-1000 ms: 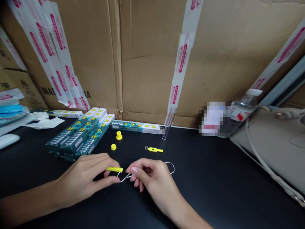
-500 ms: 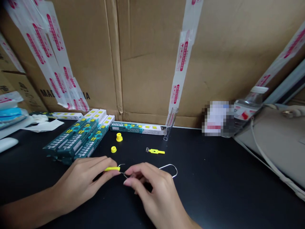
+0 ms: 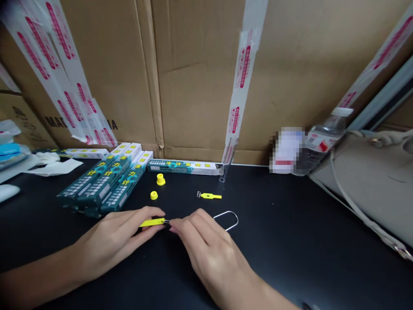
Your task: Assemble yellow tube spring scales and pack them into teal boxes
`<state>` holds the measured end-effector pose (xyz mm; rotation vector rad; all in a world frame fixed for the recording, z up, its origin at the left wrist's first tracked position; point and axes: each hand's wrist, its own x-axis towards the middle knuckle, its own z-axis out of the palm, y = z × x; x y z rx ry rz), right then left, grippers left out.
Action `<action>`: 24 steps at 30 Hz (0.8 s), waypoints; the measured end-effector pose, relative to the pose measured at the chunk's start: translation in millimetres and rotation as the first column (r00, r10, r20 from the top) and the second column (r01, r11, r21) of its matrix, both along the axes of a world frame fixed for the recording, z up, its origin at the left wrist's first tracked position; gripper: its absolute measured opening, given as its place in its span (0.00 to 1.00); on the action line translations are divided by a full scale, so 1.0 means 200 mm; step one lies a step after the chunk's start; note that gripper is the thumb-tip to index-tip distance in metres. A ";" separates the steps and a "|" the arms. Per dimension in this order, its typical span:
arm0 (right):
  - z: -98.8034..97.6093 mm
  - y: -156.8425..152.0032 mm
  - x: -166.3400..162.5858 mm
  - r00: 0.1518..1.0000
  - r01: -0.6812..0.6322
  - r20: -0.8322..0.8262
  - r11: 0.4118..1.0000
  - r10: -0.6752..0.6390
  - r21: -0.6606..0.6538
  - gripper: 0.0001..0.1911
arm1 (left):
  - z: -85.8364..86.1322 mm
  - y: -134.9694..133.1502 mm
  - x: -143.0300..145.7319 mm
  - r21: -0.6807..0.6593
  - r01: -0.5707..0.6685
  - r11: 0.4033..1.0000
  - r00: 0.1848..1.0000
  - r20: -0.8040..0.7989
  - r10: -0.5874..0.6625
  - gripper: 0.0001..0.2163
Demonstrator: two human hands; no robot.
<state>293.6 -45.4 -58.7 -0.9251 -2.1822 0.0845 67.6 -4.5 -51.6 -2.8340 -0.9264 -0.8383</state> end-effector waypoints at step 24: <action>0.04 0.04 0.01 0.978 -0.146 0.157 0.988 0.137 0.051 0.10 | 0.04 -0.03 0.00 0.027 0.217 0.976 0.974 0.053 -0.218 0.15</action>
